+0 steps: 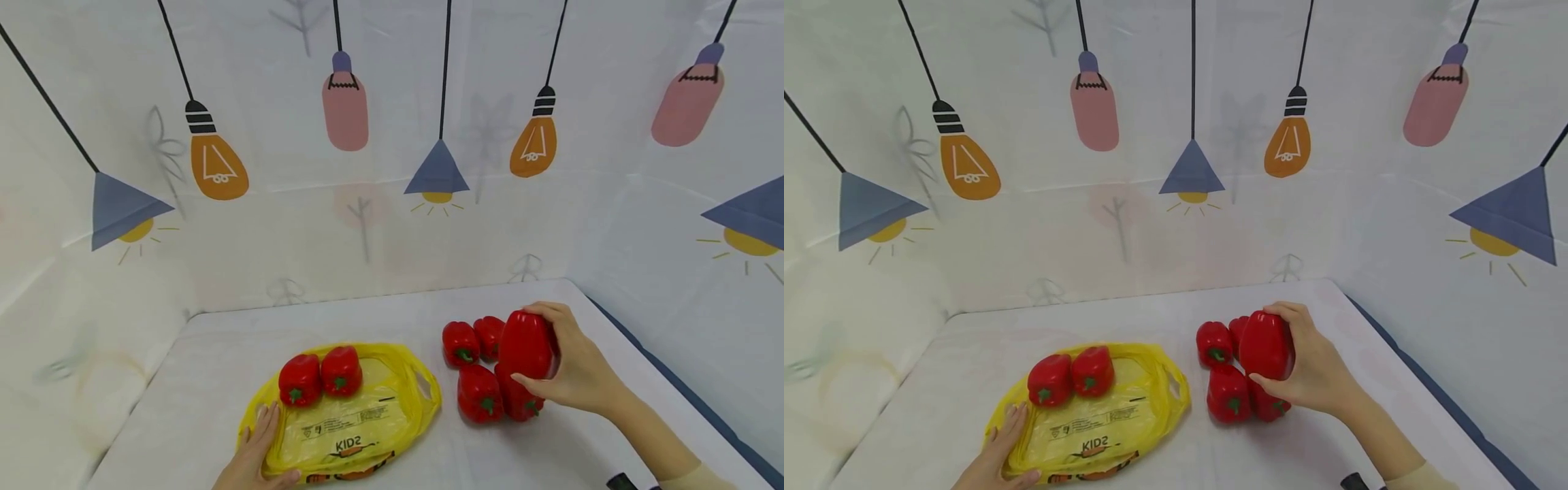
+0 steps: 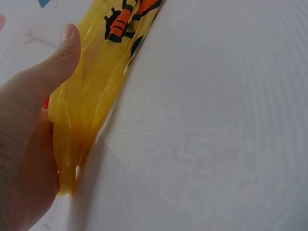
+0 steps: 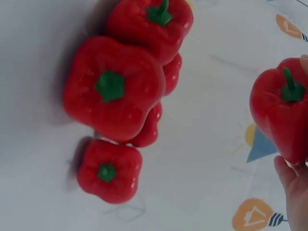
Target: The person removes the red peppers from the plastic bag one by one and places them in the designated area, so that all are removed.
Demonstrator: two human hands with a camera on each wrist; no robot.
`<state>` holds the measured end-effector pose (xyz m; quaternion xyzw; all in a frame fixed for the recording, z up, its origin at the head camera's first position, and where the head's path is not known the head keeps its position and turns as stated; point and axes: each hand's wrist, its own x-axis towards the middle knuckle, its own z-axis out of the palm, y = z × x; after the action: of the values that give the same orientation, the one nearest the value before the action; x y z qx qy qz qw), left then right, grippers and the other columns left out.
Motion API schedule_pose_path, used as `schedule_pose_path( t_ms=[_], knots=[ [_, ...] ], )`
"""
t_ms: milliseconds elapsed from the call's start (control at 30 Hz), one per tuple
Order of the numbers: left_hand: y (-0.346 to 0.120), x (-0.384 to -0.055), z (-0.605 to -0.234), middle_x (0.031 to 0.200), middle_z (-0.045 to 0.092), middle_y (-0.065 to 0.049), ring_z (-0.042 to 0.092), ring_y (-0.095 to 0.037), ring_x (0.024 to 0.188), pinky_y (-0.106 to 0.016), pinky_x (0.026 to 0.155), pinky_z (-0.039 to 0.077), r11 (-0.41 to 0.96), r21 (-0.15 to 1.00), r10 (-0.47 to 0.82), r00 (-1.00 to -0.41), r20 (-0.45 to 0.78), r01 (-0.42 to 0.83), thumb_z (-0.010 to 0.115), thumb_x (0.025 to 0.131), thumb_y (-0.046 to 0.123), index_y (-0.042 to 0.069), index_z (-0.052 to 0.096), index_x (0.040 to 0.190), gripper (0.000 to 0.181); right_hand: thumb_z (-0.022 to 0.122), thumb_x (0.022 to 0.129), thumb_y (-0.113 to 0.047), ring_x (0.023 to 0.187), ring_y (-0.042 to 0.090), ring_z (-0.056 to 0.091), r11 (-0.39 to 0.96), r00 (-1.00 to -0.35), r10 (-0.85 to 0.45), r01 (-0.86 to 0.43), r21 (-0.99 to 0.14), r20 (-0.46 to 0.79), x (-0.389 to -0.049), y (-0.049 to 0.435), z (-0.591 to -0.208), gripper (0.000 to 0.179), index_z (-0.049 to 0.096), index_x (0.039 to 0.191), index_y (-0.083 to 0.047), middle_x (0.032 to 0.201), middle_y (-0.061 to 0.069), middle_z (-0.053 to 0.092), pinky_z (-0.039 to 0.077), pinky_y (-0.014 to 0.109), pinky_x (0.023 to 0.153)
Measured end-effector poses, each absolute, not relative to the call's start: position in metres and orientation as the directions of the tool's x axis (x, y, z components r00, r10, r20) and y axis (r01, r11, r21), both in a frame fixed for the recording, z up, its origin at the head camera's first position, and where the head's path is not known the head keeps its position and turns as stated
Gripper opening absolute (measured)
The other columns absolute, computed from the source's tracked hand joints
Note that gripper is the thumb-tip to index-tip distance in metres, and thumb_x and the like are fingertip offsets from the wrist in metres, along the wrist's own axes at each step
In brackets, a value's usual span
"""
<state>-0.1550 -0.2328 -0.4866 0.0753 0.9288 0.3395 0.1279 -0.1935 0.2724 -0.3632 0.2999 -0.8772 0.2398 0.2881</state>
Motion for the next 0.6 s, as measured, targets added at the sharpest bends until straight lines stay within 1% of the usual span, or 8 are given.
schedule_pose_path(
  t_ms=[167,300,367,500,600],
  knots=[
    [-0.233,-0.155,-0.487,0.156,0.003,-0.028,-0.005,-0.048,0.141,-0.070,0.106,-0.002,0.770,0.637,0.221,-0.956,-0.191,0.051,0.072,0.082,0.045,-0.007,0.005,0.150,0.109,0.097,0.042,-0.013,0.111,0.014,0.045,0.735,-0.647,-0.381,-0.645,-0.208,0.661,-0.192,0.283,-0.364,0.111,0.038,0.134,0.002,0.127,0.010,0.044,0.058,0.036,0.067],
    [-0.233,-0.155,-0.486,0.156,0.003,-0.028,-0.005,-0.048,0.141,-0.070,0.106,-0.002,0.771,0.635,0.218,-0.957,-0.194,0.047,0.072,0.082,0.045,-0.007,0.005,0.150,0.109,0.097,0.040,-0.011,0.112,0.010,0.043,0.752,-0.646,-0.377,-0.632,-0.187,0.664,-0.191,0.291,-0.364,0.111,0.039,0.133,0.003,0.126,0.011,0.045,0.058,0.034,0.066],
    [-0.233,-0.155,-0.486,0.156,0.003,-0.028,-0.005,-0.047,0.141,-0.070,0.106,-0.003,0.771,0.636,0.217,-0.956,-0.196,0.044,0.071,0.082,0.045,-0.007,0.005,0.150,0.109,0.097,0.039,-0.011,0.111,0.012,0.043,0.765,-0.652,-0.367,-0.617,-0.183,0.663,-0.191,0.296,-0.365,0.111,0.039,0.133,0.003,0.126,0.012,0.046,0.058,0.035,0.065],
    [-0.232,-0.155,-0.486,0.156,0.003,-0.028,-0.006,-0.047,0.141,-0.070,0.106,-0.003,0.770,0.637,0.218,-0.956,-0.196,0.045,0.071,0.083,0.045,-0.007,0.005,0.151,0.109,0.098,0.040,-0.010,0.107,0.024,0.048,0.786,-0.686,-0.343,-0.584,-0.203,0.642,-0.193,0.310,-0.371,0.109,0.041,0.131,0.004,0.124,0.013,0.047,0.058,0.043,0.062],
    [-0.232,-0.155,-0.486,0.156,0.002,-0.027,-0.006,-0.047,0.141,-0.070,0.106,-0.004,0.768,0.638,0.220,-0.957,-0.191,0.049,0.071,0.082,0.045,-0.007,0.005,0.151,0.108,0.098,0.044,-0.012,0.102,0.028,0.052,0.797,-0.726,-0.337,-0.559,-0.229,0.599,-0.196,0.323,-0.379,0.103,0.042,0.130,0.003,0.121,0.013,0.048,0.058,0.045,0.059]
  ],
)
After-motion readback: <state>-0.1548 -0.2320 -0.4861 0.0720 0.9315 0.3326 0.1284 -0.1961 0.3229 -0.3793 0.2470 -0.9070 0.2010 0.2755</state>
